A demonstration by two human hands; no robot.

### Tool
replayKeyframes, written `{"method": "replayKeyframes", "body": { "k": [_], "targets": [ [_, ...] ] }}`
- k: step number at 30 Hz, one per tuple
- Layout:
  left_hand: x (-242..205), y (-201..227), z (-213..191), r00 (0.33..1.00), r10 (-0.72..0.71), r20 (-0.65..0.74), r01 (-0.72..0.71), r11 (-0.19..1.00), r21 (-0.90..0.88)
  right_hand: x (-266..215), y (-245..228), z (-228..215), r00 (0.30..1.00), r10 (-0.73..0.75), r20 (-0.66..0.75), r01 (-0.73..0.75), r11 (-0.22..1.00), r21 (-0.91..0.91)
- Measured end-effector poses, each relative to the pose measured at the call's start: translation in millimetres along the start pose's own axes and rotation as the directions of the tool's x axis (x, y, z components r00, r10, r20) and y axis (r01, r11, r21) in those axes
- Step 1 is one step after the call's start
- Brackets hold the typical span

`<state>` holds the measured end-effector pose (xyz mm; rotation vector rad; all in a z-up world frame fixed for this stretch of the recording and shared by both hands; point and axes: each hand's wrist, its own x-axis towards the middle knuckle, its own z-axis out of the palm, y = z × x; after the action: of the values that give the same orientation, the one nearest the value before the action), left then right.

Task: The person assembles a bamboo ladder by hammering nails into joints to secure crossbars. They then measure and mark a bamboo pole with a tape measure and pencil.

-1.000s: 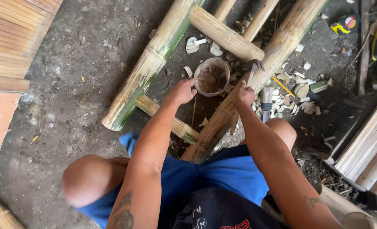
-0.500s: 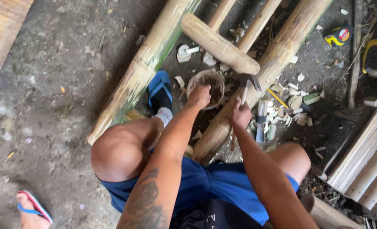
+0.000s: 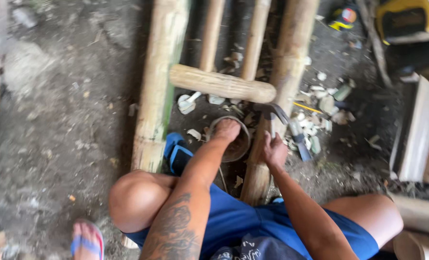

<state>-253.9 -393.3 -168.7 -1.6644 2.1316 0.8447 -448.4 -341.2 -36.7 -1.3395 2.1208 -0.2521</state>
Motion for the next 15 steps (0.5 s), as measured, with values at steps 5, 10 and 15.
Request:
{"method": "replayKeyframes", "body": {
  "k": [5, 10, 15],
  "targets": [
    [1, 13, -52, 0.887, 0.056, 0.459, -0.083, 0.996, 0.040, 7, 20, 5, 0.999, 0.037, -0.033, -0.030, 0.979, 0.199],
    [28, 32, -141, 0.818, 0.362, 0.447, -0.214, 0.913, -0.349, 1, 34, 14, 0.996, -0.018, -0.083, 0.051, 0.911, 0.410],
    [45, 73, -172, 0.938, 0.071, -0.341, -0.326, 0.523, -0.787, -7, 59, -3, 0.997, 0.002, -0.079, 0.041, 0.845, 0.534]
  ]
}}
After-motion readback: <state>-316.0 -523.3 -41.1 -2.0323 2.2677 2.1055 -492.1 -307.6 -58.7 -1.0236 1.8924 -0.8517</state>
